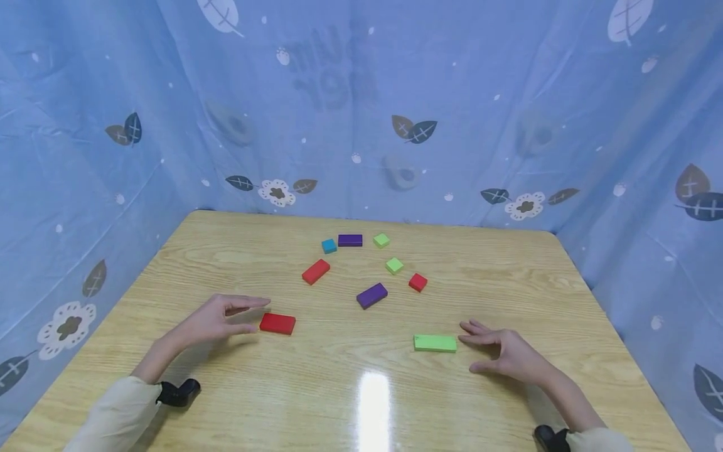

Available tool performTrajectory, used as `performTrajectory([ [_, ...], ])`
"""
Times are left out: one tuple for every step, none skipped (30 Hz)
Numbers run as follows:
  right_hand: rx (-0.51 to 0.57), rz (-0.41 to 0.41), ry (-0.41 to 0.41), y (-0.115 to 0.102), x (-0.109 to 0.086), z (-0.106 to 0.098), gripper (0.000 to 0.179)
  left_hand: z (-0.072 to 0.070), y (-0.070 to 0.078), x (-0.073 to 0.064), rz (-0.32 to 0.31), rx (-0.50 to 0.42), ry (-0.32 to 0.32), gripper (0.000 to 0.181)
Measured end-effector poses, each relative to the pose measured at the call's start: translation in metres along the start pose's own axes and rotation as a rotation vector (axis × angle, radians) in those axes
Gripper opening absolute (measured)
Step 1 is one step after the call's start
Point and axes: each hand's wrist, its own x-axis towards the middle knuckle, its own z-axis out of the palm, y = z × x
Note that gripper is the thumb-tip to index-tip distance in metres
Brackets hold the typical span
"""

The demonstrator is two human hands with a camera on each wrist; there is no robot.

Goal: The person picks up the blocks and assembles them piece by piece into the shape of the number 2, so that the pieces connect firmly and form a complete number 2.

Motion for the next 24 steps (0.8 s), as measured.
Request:
performTrajectory([
  [0.005, 0.001, -0.001, 0.0, 0.001, 0.0, 0.05, 0.002, -0.001, 0.001, 0.01, 0.006, -0.009, 0.055],
  [0.008, -0.005, -0.007, 0.0, 0.001, 0.0, 0.05, 0.004, -0.002, 0.003, 0.018, 0.021, -0.019, 0.056],
  [0.012, -0.011, -0.013, 0.0, 0.001, 0.0, 0.05, 0.006, -0.003, 0.004, 0.031, 0.048, -0.032, 0.056],
  [0.017, -0.016, -0.02, 0.001, 0.001, 0.0, 0.05, 0.008, -0.003, 0.005, 0.044, 0.076, -0.042, 0.057],
  [0.022, -0.019, -0.022, 0.001, 0.001, 0.0, 0.05, 0.01, -0.003, 0.006, 0.051, 0.106, -0.047, 0.056],
  [0.023, -0.022, -0.025, 0.002, 0.001, 0.0, 0.05, 0.011, -0.002, 0.007, 0.069, 0.135, -0.047, 0.055],
  [0.027, -0.024, -0.026, 0.002, 0.001, 0.0, 0.05, 0.013, -0.002, 0.008, 0.087, 0.162, -0.046, 0.053],
  [0.026, -0.025, -0.028, 0.002, 0.001, 0.0, 0.051, 0.014, -0.001, 0.009, 0.095, 0.18, -0.042, 0.051],
  [0.024, -0.027, -0.027, 0.002, 0.001, 0.0, 0.051, 0.015, 0.0, 0.01, 0.106, 0.197, -0.038, 0.05],
  [0.023, -0.028, -0.027, 0.002, 0.0, 0.0, 0.051, 0.016, 0.0, 0.011, 0.107, 0.208, -0.036, 0.049],
  [0.022, -0.028, -0.025, 0.001, 0.0, 0.0, 0.051, 0.017, 0.001, 0.013, 0.116, 0.218, -0.033, 0.048],
  [0.02, -0.029, -0.022, 0.001, 0.0, 0.0, 0.051, 0.017, 0.002, 0.014, 0.131, 0.226, -0.035, 0.047],
  [0.022, -0.027, -0.02, 0.001, 0.0, 0.0, 0.051, 0.018, 0.003, 0.016, 0.143, 0.231, -0.04, 0.046],
  [0.029, -0.023, -0.015, 0.001, 0.0, 0.001, 0.05, 0.019, 0.003, 0.018, 0.159, 0.239, -0.043, 0.044],
  [0.035, -0.023, -0.014, 0.001, 0.0, 0.001, 0.05, 0.02, 0.004, 0.02, 0.178, 0.244, -0.047, 0.043],
  [0.04, -0.023, -0.013, 0.001, -0.001, 0.001, 0.05, 0.02, 0.004, 0.021, 0.202, 0.245, -0.046, 0.041],
  [0.044, -0.023, -0.013, 0.001, -0.001, 0.001, 0.05, 0.02, 0.005, 0.022, 0.224, 0.246, -0.045, 0.039],
  [0.048, -0.025, -0.012, 0.001, -0.001, 0.001, 0.05, 0.021, 0.006, 0.023, 0.241, 0.244, -0.042, 0.037],
  [0.054, -0.025, -0.013, 0.001, -0.001, 0.001, 0.05, 0.021, 0.007, 0.024, 0.254, 0.245, -0.035, 0.035],
  [0.057, -0.026, -0.015, 0.001, -0.001, 0.001, 0.05, 0.021, 0.008, 0.024, 0.259, 0.249, -0.027, 0.035],
  [0.051, -0.029, -0.019, 0.001, -0.001, 0.001, 0.05, 0.021, 0.01, 0.024, 0.261, 0.242, -0.018, 0.035],
  [0.05, -0.023, -0.018, 0.001, 0.0, 0.001, 0.05, 0.021, 0.012, 0.024, 0.255, 0.238, -0.009, 0.036],
  [0.049, -0.015, -0.016, 0.001, 0.0, 0.001, 0.05, 0.021, 0.014, 0.024, 0.238, 0.228, -0.003, 0.036],
  [0.046, -0.007, -0.014, 0.001, 0.0, 0.0, 0.05, 0.022, 0.016, 0.024, 0.223, 0.216, 0.004, 0.036],
])
